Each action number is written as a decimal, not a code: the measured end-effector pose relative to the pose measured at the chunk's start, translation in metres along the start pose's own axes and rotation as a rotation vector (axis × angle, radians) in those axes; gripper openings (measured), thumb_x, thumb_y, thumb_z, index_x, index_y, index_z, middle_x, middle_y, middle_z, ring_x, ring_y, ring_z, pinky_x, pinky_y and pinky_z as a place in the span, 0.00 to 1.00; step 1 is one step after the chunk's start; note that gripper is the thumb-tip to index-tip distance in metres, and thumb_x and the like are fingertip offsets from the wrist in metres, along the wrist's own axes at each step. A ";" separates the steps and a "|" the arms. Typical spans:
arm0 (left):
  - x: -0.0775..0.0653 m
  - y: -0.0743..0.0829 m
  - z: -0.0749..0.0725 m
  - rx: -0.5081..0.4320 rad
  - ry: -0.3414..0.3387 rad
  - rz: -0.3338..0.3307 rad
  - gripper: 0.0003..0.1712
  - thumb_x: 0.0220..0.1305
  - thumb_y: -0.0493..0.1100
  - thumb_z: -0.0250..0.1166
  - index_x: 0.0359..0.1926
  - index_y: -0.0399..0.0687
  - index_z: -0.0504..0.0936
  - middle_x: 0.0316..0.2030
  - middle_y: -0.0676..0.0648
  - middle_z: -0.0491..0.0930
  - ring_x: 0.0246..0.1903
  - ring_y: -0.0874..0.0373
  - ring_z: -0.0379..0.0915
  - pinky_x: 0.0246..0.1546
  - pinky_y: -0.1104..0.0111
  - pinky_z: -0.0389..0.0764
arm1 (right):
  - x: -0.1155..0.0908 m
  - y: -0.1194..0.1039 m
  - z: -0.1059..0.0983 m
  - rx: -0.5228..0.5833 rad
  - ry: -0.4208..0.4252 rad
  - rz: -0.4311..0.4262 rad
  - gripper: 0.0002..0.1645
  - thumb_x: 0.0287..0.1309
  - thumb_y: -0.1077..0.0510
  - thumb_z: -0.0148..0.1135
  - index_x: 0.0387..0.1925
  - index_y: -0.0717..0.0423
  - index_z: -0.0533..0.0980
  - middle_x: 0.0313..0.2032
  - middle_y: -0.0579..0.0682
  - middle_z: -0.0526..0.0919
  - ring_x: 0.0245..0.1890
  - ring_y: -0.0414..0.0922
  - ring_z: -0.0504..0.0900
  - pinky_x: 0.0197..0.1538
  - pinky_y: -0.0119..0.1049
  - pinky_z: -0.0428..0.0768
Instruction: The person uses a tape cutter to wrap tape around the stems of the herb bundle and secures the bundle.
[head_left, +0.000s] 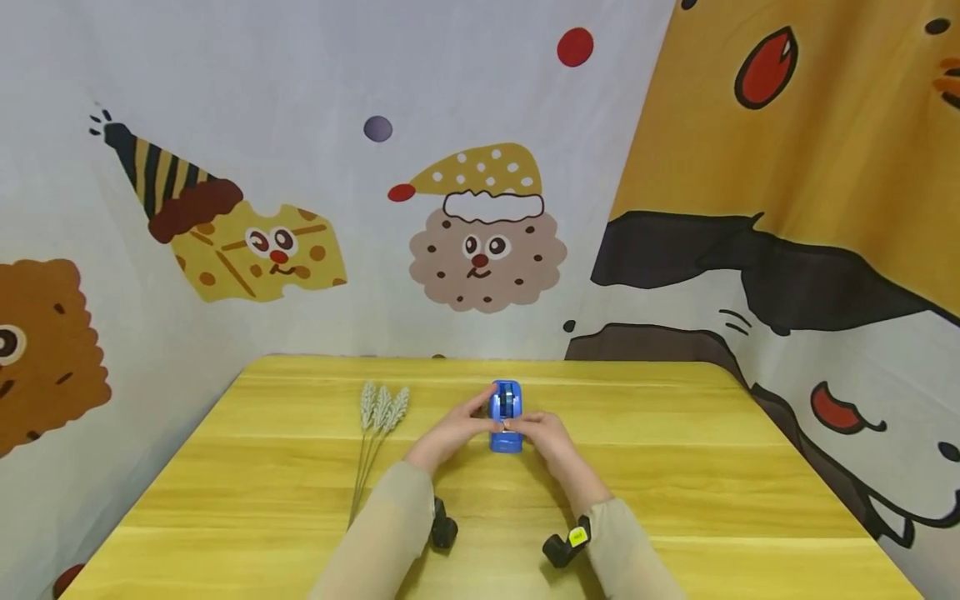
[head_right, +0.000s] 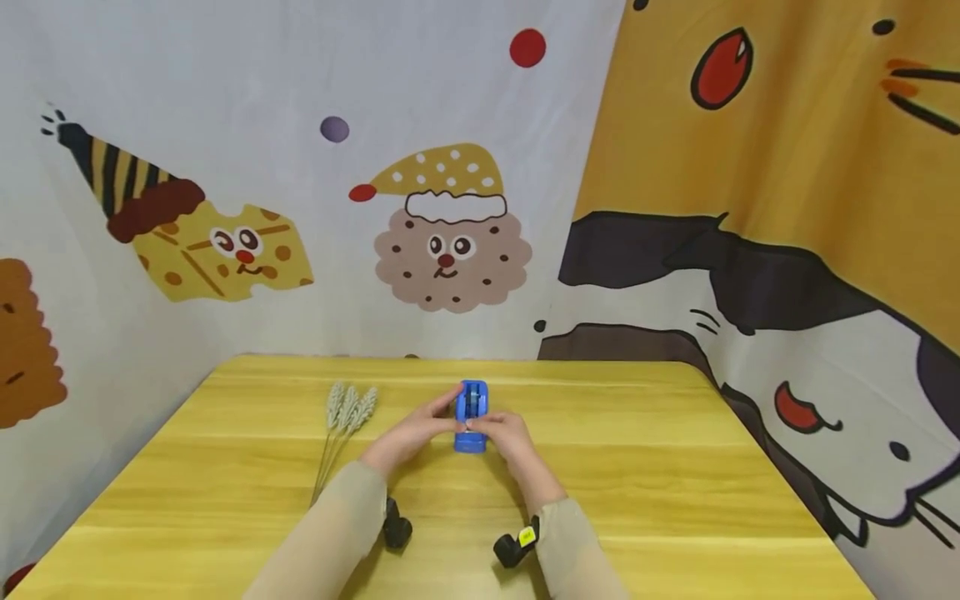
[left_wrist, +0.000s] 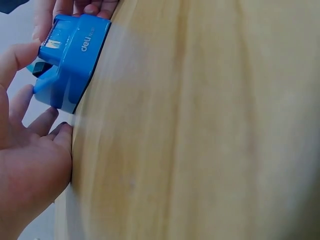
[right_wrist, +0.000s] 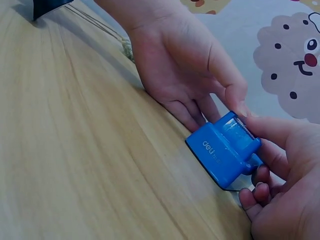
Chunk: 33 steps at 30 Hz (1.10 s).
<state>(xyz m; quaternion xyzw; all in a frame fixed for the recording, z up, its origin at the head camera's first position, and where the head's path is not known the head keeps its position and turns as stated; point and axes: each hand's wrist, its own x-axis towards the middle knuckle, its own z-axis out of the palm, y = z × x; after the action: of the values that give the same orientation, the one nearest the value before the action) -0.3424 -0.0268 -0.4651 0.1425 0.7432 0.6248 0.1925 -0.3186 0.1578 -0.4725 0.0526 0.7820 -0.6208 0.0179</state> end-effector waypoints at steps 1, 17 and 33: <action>0.000 0.000 0.000 -0.002 0.000 -0.002 0.48 0.56 0.50 0.71 0.73 0.73 0.56 0.74 0.43 0.48 0.72 0.40 0.40 0.62 0.33 0.42 | 0.000 0.000 0.000 -0.001 -0.003 0.002 0.22 0.51 0.53 0.72 0.41 0.67 0.82 0.46 0.58 0.82 0.49 0.53 0.76 0.54 0.49 0.72; 0.004 -0.001 0.000 -0.005 0.010 0.012 0.49 0.55 0.50 0.72 0.73 0.71 0.56 0.74 0.41 0.49 0.72 0.39 0.41 0.63 0.34 0.44 | 0.005 -0.001 0.001 0.072 0.013 0.048 0.24 0.49 0.55 0.73 0.43 0.70 0.81 0.46 0.59 0.83 0.49 0.53 0.75 0.57 0.51 0.67; 0.005 -0.002 0.003 0.002 0.043 -0.005 0.48 0.55 0.47 0.71 0.73 0.72 0.58 0.74 0.41 0.50 0.71 0.39 0.44 0.62 0.35 0.50 | 0.004 -0.002 0.000 0.102 -0.010 0.069 0.24 0.50 0.55 0.73 0.44 0.69 0.82 0.45 0.59 0.84 0.52 0.55 0.74 0.62 0.59 0.60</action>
<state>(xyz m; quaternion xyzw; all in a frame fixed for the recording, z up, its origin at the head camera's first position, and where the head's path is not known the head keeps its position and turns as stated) -0.3455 -0.0223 -0.4681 0.1272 0.7480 0.6266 0.1780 -0.3228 0.1576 -0.4706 0.0772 0.7469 -0.6592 0.0406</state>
